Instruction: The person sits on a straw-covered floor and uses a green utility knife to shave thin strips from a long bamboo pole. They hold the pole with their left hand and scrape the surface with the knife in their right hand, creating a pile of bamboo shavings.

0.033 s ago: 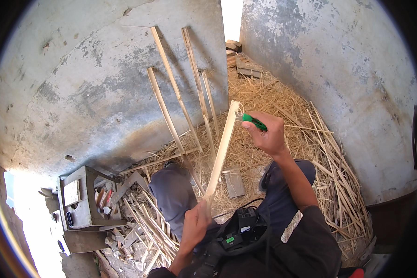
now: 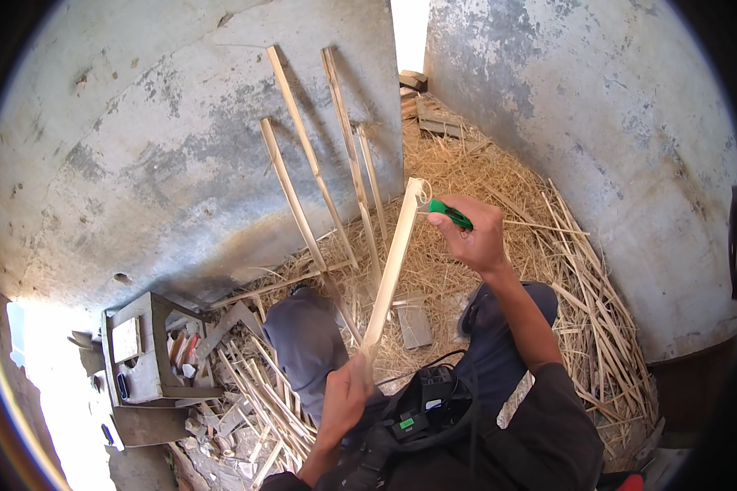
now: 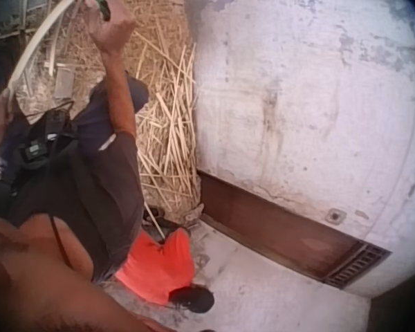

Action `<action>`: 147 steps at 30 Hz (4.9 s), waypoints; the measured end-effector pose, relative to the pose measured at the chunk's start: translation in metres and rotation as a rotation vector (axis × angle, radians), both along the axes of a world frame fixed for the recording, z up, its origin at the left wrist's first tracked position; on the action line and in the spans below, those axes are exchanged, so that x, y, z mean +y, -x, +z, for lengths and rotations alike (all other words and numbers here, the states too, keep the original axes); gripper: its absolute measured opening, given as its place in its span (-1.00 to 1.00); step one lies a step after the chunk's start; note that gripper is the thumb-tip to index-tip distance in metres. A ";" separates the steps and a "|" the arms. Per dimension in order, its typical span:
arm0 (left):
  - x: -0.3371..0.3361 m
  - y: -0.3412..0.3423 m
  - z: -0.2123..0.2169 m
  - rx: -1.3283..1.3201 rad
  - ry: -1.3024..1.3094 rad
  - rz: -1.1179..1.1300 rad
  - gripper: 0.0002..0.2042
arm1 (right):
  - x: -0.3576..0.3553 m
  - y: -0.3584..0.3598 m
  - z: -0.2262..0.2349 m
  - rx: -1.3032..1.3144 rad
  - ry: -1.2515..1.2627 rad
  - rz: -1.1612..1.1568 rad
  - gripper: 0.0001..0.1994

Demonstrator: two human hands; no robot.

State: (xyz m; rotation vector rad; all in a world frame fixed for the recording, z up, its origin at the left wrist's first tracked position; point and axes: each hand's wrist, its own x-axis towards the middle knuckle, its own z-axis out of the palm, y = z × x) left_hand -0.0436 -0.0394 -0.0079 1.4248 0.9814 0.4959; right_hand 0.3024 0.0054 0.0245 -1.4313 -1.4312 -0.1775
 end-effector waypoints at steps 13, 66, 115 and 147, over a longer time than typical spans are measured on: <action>-0.001 0.010 -0.002 0.126 -0.132 0.003 -0.59 | 0.000 -0.054 0.008 0.258 0.065 -0.211 -0.62; -0.013 -0.002 -0.007 -0.101 0.192 -0.368 -0.49 | 0.006 -0.062 -0.002 0.322 0.002 -0.221 -0.62; 0.015 -0.027 0.017 0.035 -0.189 0.120 -0.46 | -0.004 0.050 -0.018 -0.042 -0.066 0.252 -0.72; 0.007 -0.023 0.022 -0.019 -0.217 0.074 -0.45 | -0.013 0.040 -0.008 -0.173 -0.113 0.317 -0.66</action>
